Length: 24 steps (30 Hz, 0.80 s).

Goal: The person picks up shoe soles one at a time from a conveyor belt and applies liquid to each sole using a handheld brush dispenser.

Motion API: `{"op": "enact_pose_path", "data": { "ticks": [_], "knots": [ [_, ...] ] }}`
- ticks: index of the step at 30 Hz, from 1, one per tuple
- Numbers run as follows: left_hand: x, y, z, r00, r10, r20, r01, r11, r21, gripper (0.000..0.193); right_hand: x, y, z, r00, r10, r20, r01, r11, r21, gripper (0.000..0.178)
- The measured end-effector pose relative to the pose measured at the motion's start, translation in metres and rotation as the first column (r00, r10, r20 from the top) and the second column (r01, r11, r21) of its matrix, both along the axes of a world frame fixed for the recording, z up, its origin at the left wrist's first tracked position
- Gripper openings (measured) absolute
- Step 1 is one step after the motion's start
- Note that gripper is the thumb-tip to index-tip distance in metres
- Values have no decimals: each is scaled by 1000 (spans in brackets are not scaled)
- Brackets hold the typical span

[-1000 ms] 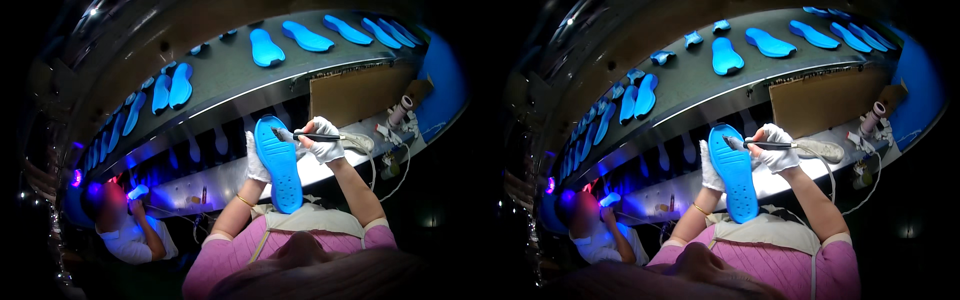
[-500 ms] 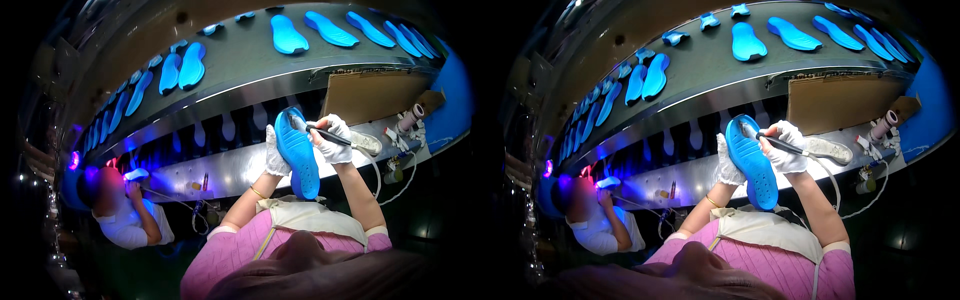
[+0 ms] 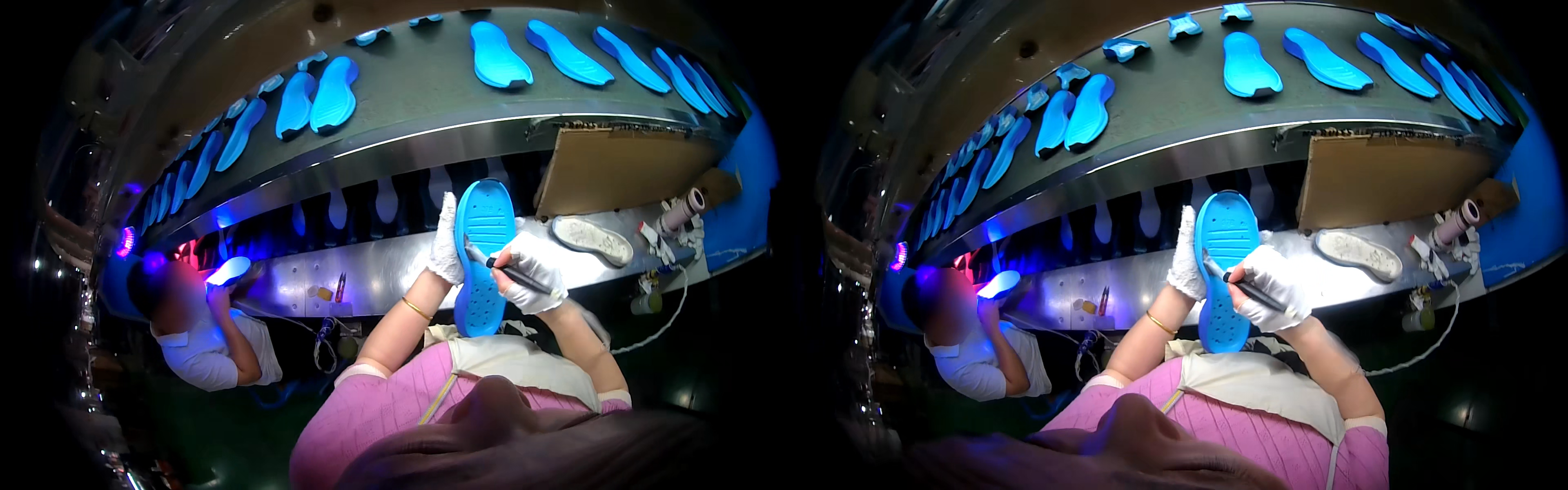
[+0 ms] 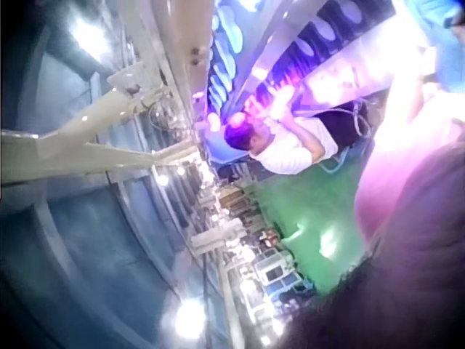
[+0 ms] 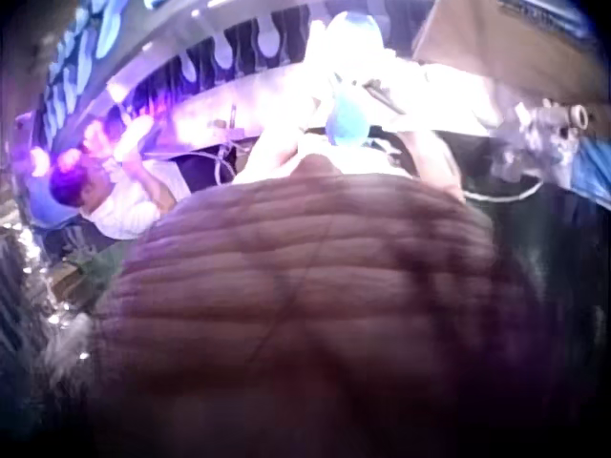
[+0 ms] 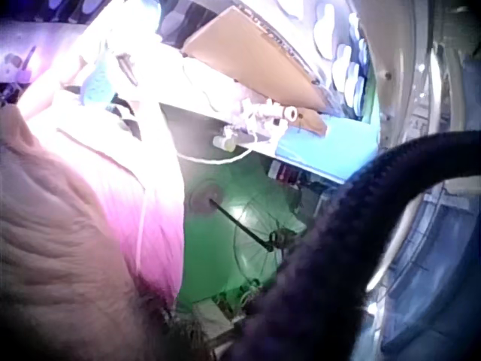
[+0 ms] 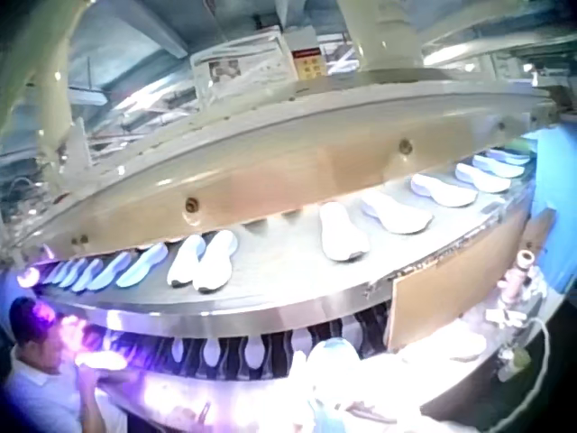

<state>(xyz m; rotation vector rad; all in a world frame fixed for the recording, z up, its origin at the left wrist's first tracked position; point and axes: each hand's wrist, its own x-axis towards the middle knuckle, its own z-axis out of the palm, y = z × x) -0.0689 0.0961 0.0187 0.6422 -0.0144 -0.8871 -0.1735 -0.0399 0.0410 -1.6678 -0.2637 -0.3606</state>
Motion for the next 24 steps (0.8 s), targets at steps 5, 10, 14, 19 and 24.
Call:
{"op": "enact_pose_path", "data": {
  "ticks": [5,10,14,19,24],
  "knots": [
    [-40,15,-14,964,-138,228,109,985,134,81,-12,-28,-31,987,-158,-26,160,976,150,13],
    [-29,17,-15,995,-88,52,77,978,192,69,-8,-9,-18,997,25,-79,-8,979,203,11],
    [-12,11,-20,993,-62,102,50,992,118,97,5,-15,-26,999,-39,-28,45,954,297,10],
    [7,-4,-20,998,-6,66,27,947,-320,110,6,-2,-4,992,29,123,-26,999,-23,11],
    [15,-11,-9,983,117,139,-37,879,-475,111,3,0,-5,999,-51,6,49,982,182,11]
  ]
}}
